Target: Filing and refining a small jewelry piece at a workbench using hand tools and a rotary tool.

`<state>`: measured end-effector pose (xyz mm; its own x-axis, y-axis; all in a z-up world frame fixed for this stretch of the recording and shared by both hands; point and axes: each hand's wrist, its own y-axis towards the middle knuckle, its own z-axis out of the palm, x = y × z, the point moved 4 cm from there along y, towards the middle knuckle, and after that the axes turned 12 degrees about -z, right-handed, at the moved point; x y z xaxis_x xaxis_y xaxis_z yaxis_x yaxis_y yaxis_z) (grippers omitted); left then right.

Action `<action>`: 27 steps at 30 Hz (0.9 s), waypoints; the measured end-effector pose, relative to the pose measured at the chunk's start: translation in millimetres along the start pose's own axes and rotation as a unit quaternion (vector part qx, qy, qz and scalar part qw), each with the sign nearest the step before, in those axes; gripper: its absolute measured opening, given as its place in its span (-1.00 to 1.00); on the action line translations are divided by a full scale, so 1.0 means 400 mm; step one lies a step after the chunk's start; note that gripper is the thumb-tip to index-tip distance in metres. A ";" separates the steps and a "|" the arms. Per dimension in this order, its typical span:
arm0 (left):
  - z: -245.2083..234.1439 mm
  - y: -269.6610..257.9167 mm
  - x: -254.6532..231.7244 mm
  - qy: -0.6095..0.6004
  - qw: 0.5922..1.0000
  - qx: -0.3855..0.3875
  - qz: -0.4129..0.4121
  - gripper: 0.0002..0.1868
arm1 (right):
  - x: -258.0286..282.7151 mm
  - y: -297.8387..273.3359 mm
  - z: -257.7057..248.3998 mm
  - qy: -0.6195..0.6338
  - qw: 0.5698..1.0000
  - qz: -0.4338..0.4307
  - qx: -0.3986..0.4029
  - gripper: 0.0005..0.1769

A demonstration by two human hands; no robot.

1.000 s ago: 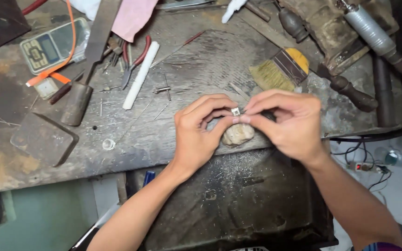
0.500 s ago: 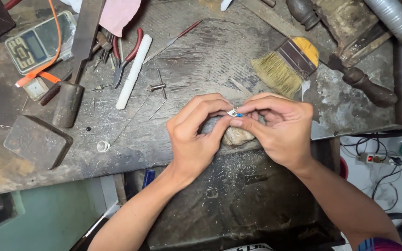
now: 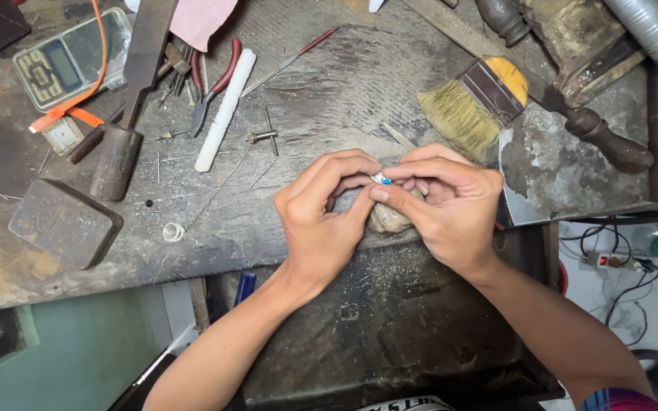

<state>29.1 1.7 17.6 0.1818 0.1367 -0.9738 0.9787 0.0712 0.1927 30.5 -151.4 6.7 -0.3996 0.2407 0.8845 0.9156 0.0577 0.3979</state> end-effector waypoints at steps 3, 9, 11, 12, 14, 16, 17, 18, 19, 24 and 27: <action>0.002 -0.002 0.007 -0.011 1.000 -0.001 -0.013 -0.92 | -0.004 -0.001 0.001 -0.007 1.000 -0.003 -0.003 -0.73; 0.004 -0.003 0.013 -0.012 1.000 -0.006 -0.023 -0.90 | -0.005 -0.004 0.006 0.010 1.000 -0.008 -0.016 -0.73; 0.004 -0.004 0.014 -0.011 1.000 -0.006 -0.023 -0.90 | -0.009 -0.006 0.007 0.026 0.999 0.002 -0.024 -0.72; 0.004 -0.004 0.014 -0.010 1.000 -0.006 -0.023 -0.90 | -0.011 -0.007 0.007 0.026 0.999 0.002 -0.025 -0.72; 0.005 -0.004 0.014 -0.008 1.000 -0.006 -0.024 -0.91 | -0.015 -0.007 0.007 0.024 0.999 0.000 -0.023 -0.72; 0.005 -0.004 0.015 -0.009 1.000 -0.006 -0.024 -0.90 | -0.014 -0.006 0.006 0.022 0.999 -0.002 -0.023 -0.72; 0.005 -0.005 0.015 -0.008 1.000 -0.007 -0.024 -0.89 | -0.014 -0.007 0.007 0.022 1.000 -0.004 -0.021 -0.71; 0.005 -0.005 0.016 -0.008 1.000 -0.007 -0.024 -0.89 | -0.014 -0.007 0.007 0.022 1.000 -0.004 -0.021 -0.71; 0.004 -0.005 0.017 -0.011 1.000 -0.006 -0.028 -0.89 | -0.015 -0.008 0.008 0.022 1.000 -0.001 -0.022 -0.71; 0.003 -0.007 0.023 -0.015 0.999 -0.002 -0.031 -0.86 | -0.013 -0.006 0.008 0.024 0.999 -0.004 -0.022 -0.69; 0.004 -0.007 0.032 -0.026 0.998 0.000 -0.053 -0.85 | -0.008 -0.003 0.009 0.031 0.999 -0.003 -0.019 -0.69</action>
<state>28.6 1.5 4.5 0.0828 0.0772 -0.9936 0.9927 0.0819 0.0891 30.9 -148.7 2.4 -0.4086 0.1790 0.8950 0.9111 0.0215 0.4116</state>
